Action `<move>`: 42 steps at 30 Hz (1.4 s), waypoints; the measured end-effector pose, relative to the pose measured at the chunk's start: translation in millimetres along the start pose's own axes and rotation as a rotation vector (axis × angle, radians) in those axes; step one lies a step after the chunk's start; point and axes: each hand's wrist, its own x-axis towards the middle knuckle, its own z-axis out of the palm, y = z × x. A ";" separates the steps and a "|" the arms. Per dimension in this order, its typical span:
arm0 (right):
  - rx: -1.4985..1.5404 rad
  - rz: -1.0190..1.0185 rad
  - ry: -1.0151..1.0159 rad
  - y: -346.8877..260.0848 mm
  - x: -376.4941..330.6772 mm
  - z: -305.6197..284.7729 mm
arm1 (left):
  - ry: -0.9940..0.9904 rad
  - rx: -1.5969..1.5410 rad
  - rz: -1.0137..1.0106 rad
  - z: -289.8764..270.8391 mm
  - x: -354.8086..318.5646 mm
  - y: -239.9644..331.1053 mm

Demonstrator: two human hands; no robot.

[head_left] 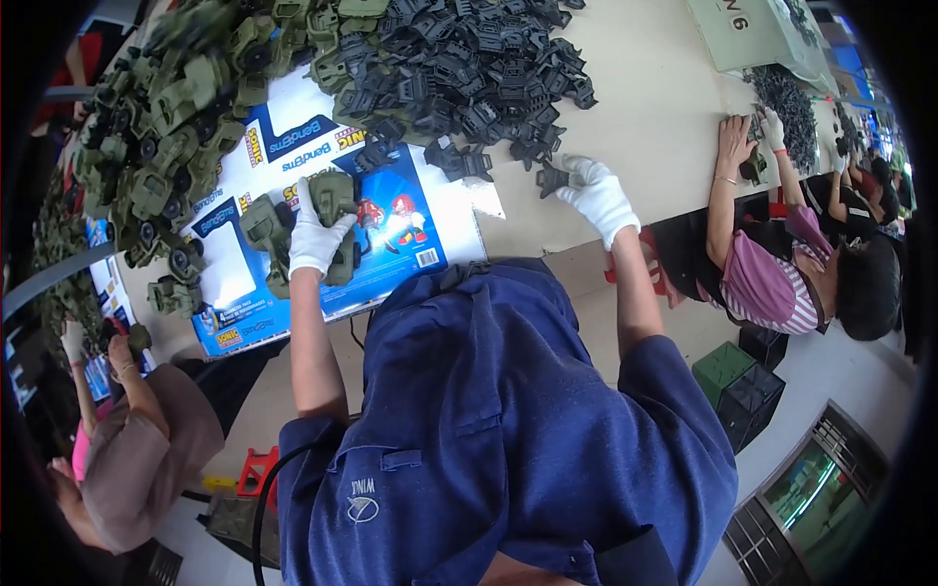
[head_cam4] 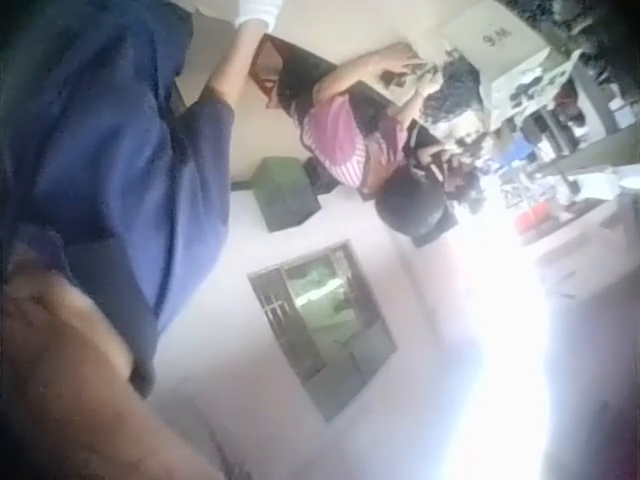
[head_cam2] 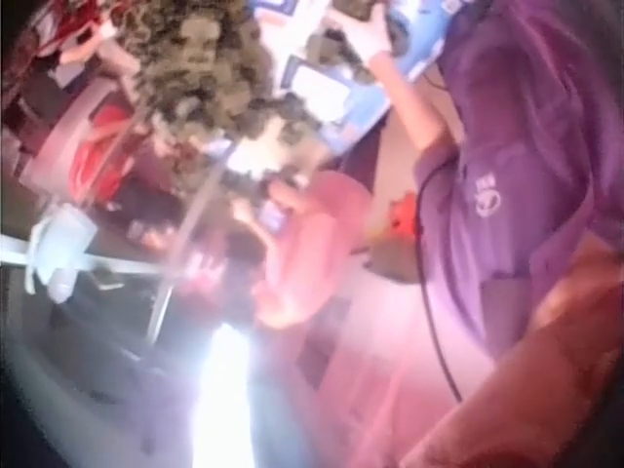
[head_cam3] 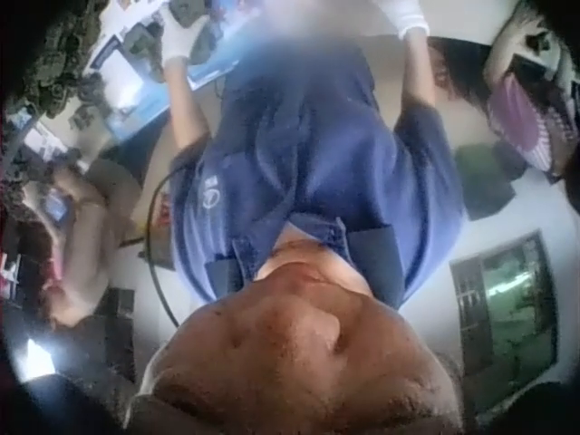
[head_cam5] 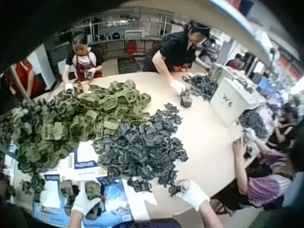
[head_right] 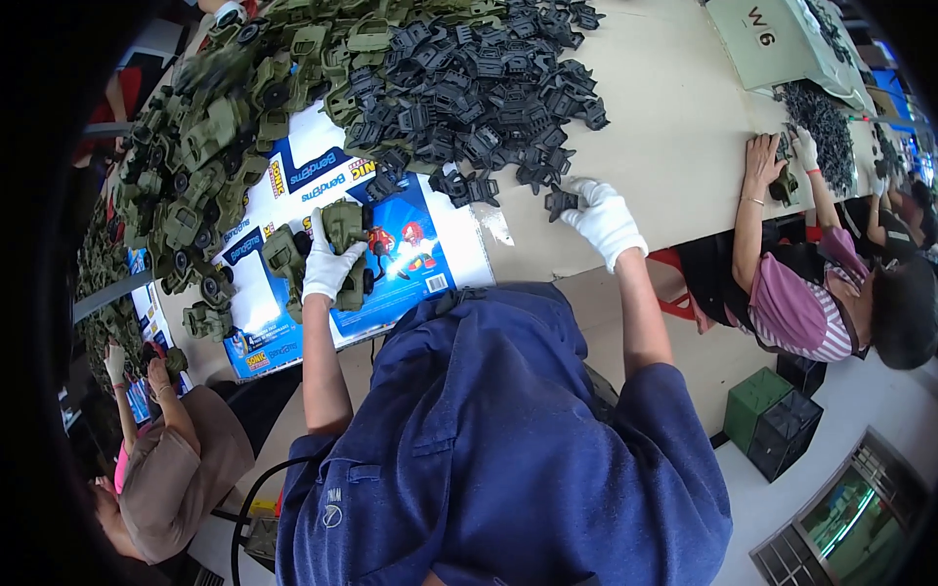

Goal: The person assembles plastic toy military trucks by hand at a workbench, fitting plastic parts together.

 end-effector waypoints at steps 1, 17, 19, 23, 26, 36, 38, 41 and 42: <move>0.001 0.003 0.004 -0.4 1.4 -0.5 | -0.003 0.001 0.004 1.1 -1.4 -1.5; 0.814 -0.291 -0.368 -126.1 -6.1 31.0 | -0.669 -0.671 0.178 -43.7 -57.2 125.4; 1.240 -0.146 -0.589 -117.1 -0.1 47.0 | -0.688 -0.771 0.188 -40.0 -63.6 140.8; 1.208 -0.196 -0.608 -110.3 -1.5 48.1 | -0.547 -0.532 0.308 -36.0 -68.5 145.7; 1.249 -0.240 -0.594 -110.2 -2.2 47.9 | -0.525 -0.459 0.266 -36.7 -69.9 151.5; 1.167 -0.313 -0.581 -103.3 0.1 45.3 | -0.518 -0.535 0.242 -39.6 -72.3 157.4; 1.130 -0.330 -0.552 -108.9 -2.0 44.1 | -0.469 -0.549 0.306 -35.4 -72.4 152.9; 0.949 -0.389 -0.500 -99.7 1.4 40.4 | -0.468 -0.473 0.275 -37.1 -73.3 154.9; 0.806 -0.433 -0.485 -98.9 4.4 38.3 | -0.463 -0.471 0.276 -34.7 -74.0 153.1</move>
